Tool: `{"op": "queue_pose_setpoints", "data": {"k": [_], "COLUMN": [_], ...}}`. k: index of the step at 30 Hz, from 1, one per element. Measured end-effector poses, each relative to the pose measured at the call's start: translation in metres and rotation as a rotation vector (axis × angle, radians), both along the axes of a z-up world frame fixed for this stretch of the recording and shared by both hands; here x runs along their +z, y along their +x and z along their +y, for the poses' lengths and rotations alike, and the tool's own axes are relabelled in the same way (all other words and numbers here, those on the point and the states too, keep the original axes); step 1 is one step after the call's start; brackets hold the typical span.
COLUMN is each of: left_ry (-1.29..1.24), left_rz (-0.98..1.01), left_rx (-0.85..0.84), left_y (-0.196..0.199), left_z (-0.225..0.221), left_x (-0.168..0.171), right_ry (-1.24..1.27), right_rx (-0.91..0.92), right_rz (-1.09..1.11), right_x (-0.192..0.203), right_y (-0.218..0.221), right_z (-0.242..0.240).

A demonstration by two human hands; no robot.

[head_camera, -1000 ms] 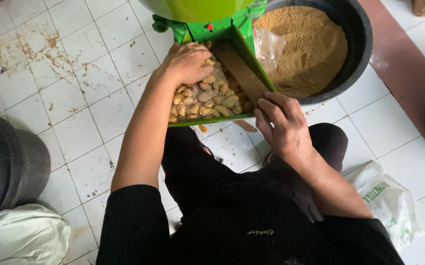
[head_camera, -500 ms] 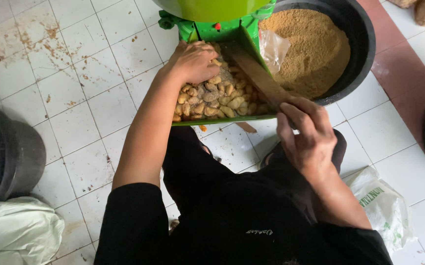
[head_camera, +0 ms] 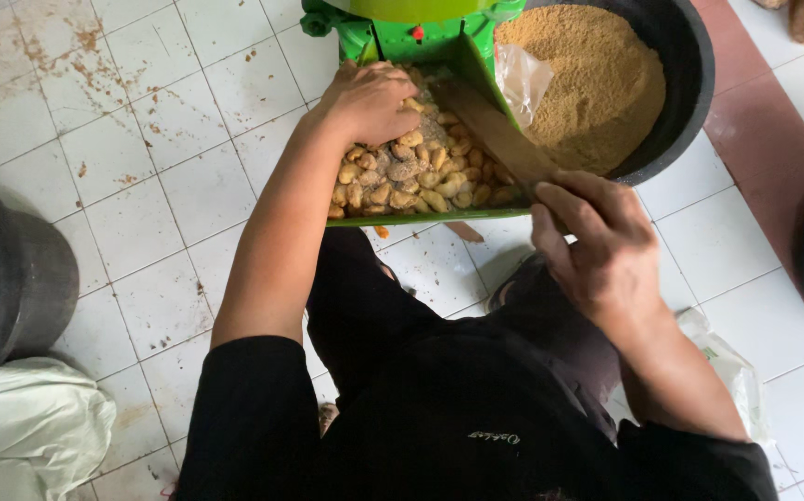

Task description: The person sits on the floor and uses a wooden stick to push whole cashews into a green electric grinder. The ground cashew meal collects in a large black basin placed next to the machine.

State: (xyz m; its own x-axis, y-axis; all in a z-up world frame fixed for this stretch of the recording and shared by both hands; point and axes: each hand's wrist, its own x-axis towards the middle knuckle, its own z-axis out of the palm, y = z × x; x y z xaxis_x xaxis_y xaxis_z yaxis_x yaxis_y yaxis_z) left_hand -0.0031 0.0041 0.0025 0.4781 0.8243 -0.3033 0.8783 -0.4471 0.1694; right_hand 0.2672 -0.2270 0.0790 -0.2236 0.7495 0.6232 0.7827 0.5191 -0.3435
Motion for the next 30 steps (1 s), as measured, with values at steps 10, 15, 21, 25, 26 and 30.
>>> {"op": "queue_pose_setpoints", "data": {"k": [10,15,21,25,26,30], "left_ry": [0.052,0.059,0.012,0.081,0.091,0.031], "left_rz": [-0.195,-0.177,-0.079,-0.192,-0.204,-0.104], "left_rx": [-0.096,-0.083,-0.020,-0.113,-0.116,-0.031], "left_y": [-0.009,-0.010,-0.008,-0.009,-0.010,-0.014], "left_z": [0.020,0.018,0.012,0.016,0.017,0.018], "left_x": [-0.044,-0.043,-0.028,-0.034,-0.036,-0.041], "right_ry": [-0.010,-0.009,-0.064,-0.041,-0.043,-0.037], "right_rx": [-0.109,-0.118,-0.101,-0.140,-0.147,-0.152], "right_rz": [-0.162,-0.213,-0.128,-0.224,-0.236,-0.236], "right_x": [-0.050,-0.049,-0.030,-0.040,-0.045,-0.056], "right_y": [-0.043,-0.040,-0.025,-0.034,-0.038,-0.044], "right_z": [0.033,0.032,0.006,0.021,0.028,0.042]}}
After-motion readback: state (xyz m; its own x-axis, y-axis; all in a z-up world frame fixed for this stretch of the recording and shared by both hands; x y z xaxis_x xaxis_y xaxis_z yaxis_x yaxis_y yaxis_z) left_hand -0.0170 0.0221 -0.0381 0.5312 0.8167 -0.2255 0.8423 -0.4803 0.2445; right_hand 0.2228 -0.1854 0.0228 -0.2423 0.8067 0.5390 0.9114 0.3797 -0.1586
